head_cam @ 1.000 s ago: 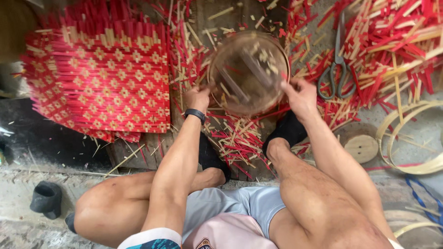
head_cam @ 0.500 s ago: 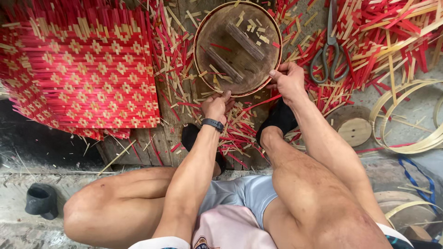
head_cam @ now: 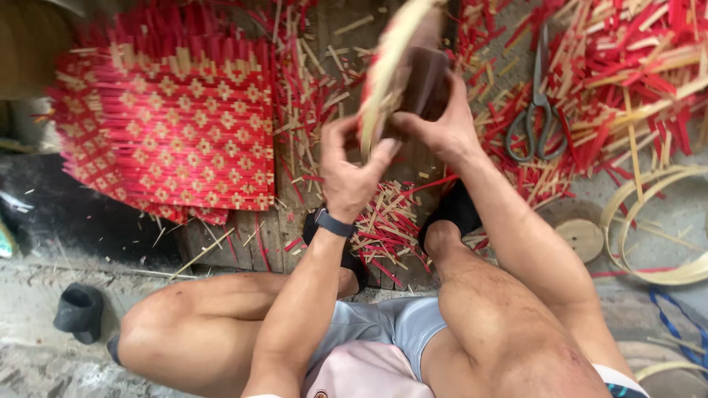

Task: The person trims the excess woven material from the edges of circular basket bases using shears. They place a base on a wooden block, cut around the perimeter, flip the base, and stack it with others.

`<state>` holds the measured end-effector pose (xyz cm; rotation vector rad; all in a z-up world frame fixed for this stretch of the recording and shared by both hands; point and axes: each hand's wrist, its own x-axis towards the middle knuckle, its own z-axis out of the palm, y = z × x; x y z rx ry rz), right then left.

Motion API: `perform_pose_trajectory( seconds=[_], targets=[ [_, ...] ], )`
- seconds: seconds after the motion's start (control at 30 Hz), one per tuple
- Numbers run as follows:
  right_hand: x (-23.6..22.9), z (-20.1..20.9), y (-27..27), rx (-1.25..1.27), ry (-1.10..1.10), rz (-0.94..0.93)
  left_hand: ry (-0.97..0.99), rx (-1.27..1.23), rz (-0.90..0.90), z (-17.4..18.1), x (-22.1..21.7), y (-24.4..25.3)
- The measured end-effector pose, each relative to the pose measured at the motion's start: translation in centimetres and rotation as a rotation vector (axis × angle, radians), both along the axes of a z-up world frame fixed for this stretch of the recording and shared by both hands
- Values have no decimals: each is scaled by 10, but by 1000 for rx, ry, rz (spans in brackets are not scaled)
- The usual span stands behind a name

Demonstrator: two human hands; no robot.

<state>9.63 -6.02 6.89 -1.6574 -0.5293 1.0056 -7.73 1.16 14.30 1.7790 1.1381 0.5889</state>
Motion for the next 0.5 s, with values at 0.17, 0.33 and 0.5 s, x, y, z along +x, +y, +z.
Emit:
perform_pose_trajectory(
  seconds=[0.17,0.33,0.5],
  targets=[
    [-30,-13,-17,185,933,-263,-153,130,-235,-4,13,4],
    [-7,-62,-63,226,1104,-398,-181,26,-71,-54,18,22],
    [5,-69,-121,302,1061,-340,-109,-8,203,-75,-1,106]
  ],
)
